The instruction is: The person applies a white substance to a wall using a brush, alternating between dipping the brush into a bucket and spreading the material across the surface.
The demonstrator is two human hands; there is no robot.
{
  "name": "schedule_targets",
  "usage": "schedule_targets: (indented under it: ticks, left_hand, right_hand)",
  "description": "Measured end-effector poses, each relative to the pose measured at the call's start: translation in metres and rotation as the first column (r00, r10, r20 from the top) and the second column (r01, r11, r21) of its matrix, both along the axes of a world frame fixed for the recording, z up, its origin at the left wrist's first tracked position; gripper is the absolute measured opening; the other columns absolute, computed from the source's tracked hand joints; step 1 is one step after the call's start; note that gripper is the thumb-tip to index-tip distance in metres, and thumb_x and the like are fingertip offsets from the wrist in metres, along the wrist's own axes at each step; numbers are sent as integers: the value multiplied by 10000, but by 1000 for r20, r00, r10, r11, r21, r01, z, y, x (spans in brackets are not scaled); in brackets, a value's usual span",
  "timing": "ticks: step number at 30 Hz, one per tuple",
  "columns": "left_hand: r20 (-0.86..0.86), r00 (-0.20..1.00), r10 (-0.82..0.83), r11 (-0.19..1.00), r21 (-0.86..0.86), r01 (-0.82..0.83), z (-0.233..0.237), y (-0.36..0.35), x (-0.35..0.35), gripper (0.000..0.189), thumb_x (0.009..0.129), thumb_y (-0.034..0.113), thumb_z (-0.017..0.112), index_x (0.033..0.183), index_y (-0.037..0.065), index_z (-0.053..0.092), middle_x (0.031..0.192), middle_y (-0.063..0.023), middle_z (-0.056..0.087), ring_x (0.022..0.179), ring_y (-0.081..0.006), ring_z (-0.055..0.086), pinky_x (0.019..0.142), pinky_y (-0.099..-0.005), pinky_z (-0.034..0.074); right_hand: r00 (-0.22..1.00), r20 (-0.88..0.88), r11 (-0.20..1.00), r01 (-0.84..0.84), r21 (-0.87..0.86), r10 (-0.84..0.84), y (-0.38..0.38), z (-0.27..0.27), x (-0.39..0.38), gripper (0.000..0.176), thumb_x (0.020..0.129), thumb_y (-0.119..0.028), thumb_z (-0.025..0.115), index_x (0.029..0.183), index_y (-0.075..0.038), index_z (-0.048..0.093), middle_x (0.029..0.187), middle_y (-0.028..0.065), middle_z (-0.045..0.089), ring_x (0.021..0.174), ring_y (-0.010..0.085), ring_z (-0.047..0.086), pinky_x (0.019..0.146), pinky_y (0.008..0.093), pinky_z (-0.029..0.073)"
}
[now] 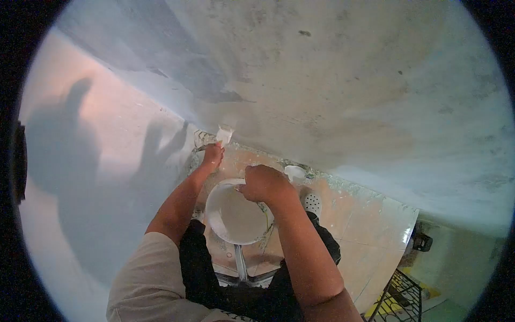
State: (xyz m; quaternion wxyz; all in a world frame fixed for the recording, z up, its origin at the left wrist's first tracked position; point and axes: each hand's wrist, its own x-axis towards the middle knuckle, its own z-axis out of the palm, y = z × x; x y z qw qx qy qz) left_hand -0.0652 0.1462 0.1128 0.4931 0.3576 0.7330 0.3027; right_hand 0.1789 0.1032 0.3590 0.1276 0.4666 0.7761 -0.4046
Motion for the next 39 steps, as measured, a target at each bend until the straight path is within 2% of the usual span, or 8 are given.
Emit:
schedule_targets:
  ticks: [4, 6, 13, 20, 25, 27, 34, 39]
  left_hand:
    - [-43, 999, 22, 998, -64, -24, -8, 0, 7, 430, 913, 350, 399, 616, 45, 456, 445, -16, 403, 323, -164, 400, 296, -346, 285]
    - [128, 987, 96, 912, -408, -36, -14, 0, 6, 422, 914, 348, 392, 619, 54, 459, 451, -28, 393, 331, -168, 387, 310, -338, 277]
    - [298, 953, 52, 934, -352, 59, -38, 15, 16, 422, 931, 314, 375, 601, 61, 448, 477, -51, 423, 347, -192, 409, 326, -335, 306]
    - [-304, 937, -172, 976, -183, 120, -35, 16, 18, 378, 886, 276, 457, 651, 3, 569, 562, -122, 570, 400, -205, 509, 375, -350, 368]
    - [-104, 975, -198, 978, -83, 190, 67, 2, 25, 330, 888, 318, 488, 686, 61, 536, 499, -8, 457, 373, -115, 444, 344, -304, 334]
    - [161, 977, 140, 967, -235, -100, 128, -3, 45, 358, 880, 312, 484, 658, 36, 531, 530, -46, 493, 378, -142, 423, 357, -308, 311]
    - [76, 991, 114, 987, -126, -103, 246, -29, 54, 371, 903, 356, 459, 675, 68, 512, 498, 16, 415, 354, -84, 305, 331, -271, 217]
    - [317, 948, 40, 972, 209, -111, 334, -56, 61, 389, 930, 428, 442, 733, 96, 489, 521, 60, 337, 371, -27, 235, 334, -198, 156]
  right_hand:
    - [1000, 24, 1000, -7, -18, 8, 4, -7, -8, 491, 826, -424, 575, 1038, 19, 561, 978, 224, 624, 937, 355, 603, 818, 422, 470]
    - [1000, 27, 1000, -10, -16, 11, 6, -9, -14, 490, 828, -425, 573, 1039, 17, 560, 979, 224, 624, 940, 353, 603, 819, 422, 470]
    - [998, 56, 999, -12, -43, 15, 10, -16, -30, 487, 834, -417, 572, 1052, 17, 553, 978, 221, 623, 939, 347, 603, 822, 423, 468]
    - [998, 42, 999, -46, -21, 47, 7, -16, -28, 494, 835, -422, 569, 1048, 24, 555, 956, 218, 626, 925, 357, 603, 813, 427, 468]
    - [999, -32, 999, -32, 28, 33, -1, -9, -13, 503, 823, -427, 578, 1048, 21, 558, 964, 220, 625, 935, 361, 600, 815, 430, 468]
    - [998, -60, 998, -24, 65, 28, -4, -4, -4, 510, 819, -428, 580, 1056, 22, 556, 970, 221, 624, 939, 363, 599, 815, 430, 469]
    - [999, -35, 997, 13, 74, -10, -8, 17, 25, 538, 812, -431, 579, 1098, 24, 554, 1011, 230, 621, 955, 364, 597, 834, 425, 461]
    - [999, -45, 998, -5, 70, 9, -13, 28, 26, 558, 808, -449, 575, 1111, 18, 558, 1032, 228, 618, 981, 352, 593, 849, 418, 455]
